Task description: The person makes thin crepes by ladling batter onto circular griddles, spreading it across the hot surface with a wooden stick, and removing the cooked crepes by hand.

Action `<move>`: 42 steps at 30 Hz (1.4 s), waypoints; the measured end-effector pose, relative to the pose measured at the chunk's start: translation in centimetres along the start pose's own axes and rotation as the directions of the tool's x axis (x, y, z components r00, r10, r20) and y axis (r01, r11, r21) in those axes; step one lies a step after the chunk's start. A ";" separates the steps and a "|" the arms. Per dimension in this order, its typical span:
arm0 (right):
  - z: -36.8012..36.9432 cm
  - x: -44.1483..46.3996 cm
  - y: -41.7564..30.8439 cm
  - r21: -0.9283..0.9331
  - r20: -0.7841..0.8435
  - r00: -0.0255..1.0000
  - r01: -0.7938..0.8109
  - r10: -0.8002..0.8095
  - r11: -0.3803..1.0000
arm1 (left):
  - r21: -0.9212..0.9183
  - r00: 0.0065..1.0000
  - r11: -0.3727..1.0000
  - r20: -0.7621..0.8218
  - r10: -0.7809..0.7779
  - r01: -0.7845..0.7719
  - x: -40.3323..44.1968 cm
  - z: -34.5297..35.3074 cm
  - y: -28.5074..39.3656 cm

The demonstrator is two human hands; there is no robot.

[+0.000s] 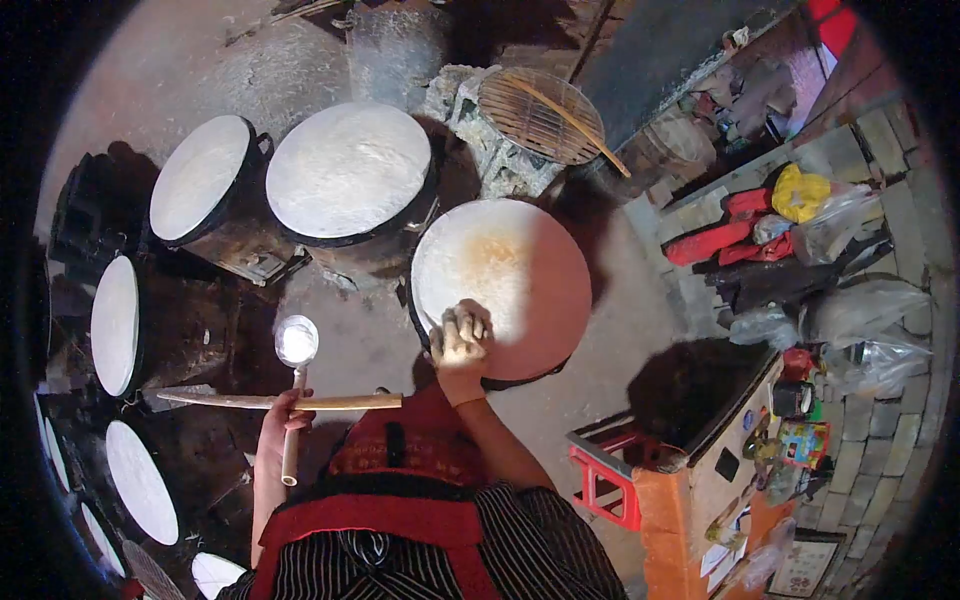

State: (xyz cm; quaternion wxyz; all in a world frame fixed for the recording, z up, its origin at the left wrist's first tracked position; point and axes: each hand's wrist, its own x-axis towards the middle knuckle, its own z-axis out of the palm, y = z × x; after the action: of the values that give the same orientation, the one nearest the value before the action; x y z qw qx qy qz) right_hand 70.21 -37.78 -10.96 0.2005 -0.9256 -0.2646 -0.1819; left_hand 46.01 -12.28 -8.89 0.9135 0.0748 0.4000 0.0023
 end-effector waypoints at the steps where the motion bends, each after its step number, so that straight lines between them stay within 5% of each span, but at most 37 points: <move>1: 0.1 -0.1 0.1 -0.017 0.064 0.998 0.029 -0.028 0.999 | 0.002 1.000 1.000 -0.004 0.003 -0.003 -0.2 -0.1 0.1; 2: 0.2 -0.3 0.2 -0.030 0.128 0.990 0.056 -0.051 0.998 | 0.006 1.000 1.000 -0.009 0.005 -0.005 -0.5 -0.1 0.2; 3: 0.5 -0.1 0.3 -0.001 0.020 0.992 0.124 -0.124 0.992 | 0.025 1.000 1.000 -0.023 0.016 -0.015 -0.9 0.0 0.2; 10: -1.8 0.4 1.6 -0.120 0.042 0.999 -0.002 0.007 0.993 | -0.006 0.999 1.000 0.034 0.029 -0.029 -1.6 -2.4 1.4; 11: -2.4 1.1 2.3 0.044 0.047 0.999 0.008 -0.010 0.999 | -0.005 0.999 1.000 0.024 0.030 -0.030 -1.7 -2.5 1.6; 14: -6.9 3.9 2.5 -0.216 -0.152 0.974 0.133 -0.168 0.967 | 0.023 0.999 0.999 0.018 0.028 -0.028 -1.9 -1.9 1.9; 19: -9.1 7.3 8.6 -0.324 -0.121 0.991 0.012 -0.054 0.946 | 0.036 0.997 0.998 0.056 0.048 -0.050 -2.1 -1.4 2.3; 26: -19.8 17.3 12.8 -0.725 -0.160 0.935 0.106 -0.317 0.680 | 0.056 0.998 0.997 0.035 0.045 -0.047 -1.8 -0.8 2.5; 29: -23.3 23.4 13.8 -0.759 -0.151 0.881 0.188 -0.449 0.623 | 0.008 1.000 1.000 0.000 0.029 -0.029 -0.6 -0.6 2.3; 30: -24.1 25.4 14.4 -0.800 -0.118 0.870 0.202 -0.479 0.565 | 0.135 0.990 0.983 -0.044 0.133 -0.126 -0.7 0.5 1.8; 36: -25.4 40.6 14.9 -0.533 -0.102 0.925 0.259 -0.365 0.806 | -0.075 0.989 0.988 -0.071 0.130 -0.135 0.9 6.0 -1.0; 40: -19.1 53.1 26.1 -0.338 -0.343 0.932 -0.004 -0.118 0.941 | -0.204 0.995 0.979 0.091 0.026 -0.007 2.3 8.3 -1.8; 41: -19.5 52.7 25.1 -0.110 -0.354 0.924 -0.191 0.141 0.976 | -0.238 0.997 0.971 0.070 0.035 -0.017 2.0 9.5 -2.2; 42: -14.3 55.7 32.3 -0.217 -0.352 0.936 -0.108 0.025 0.970 | -0.273 0.998 0.962 0.049 0.043 -0.028 1.7 10.5 -2.6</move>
State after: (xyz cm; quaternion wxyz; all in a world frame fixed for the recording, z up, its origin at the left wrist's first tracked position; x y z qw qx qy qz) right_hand 129.27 -46.45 17.02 0.1400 -0.9046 -0.1705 -0.3648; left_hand 54.67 -16.19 -3.45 0.9254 -0.0444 0.3694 0.0716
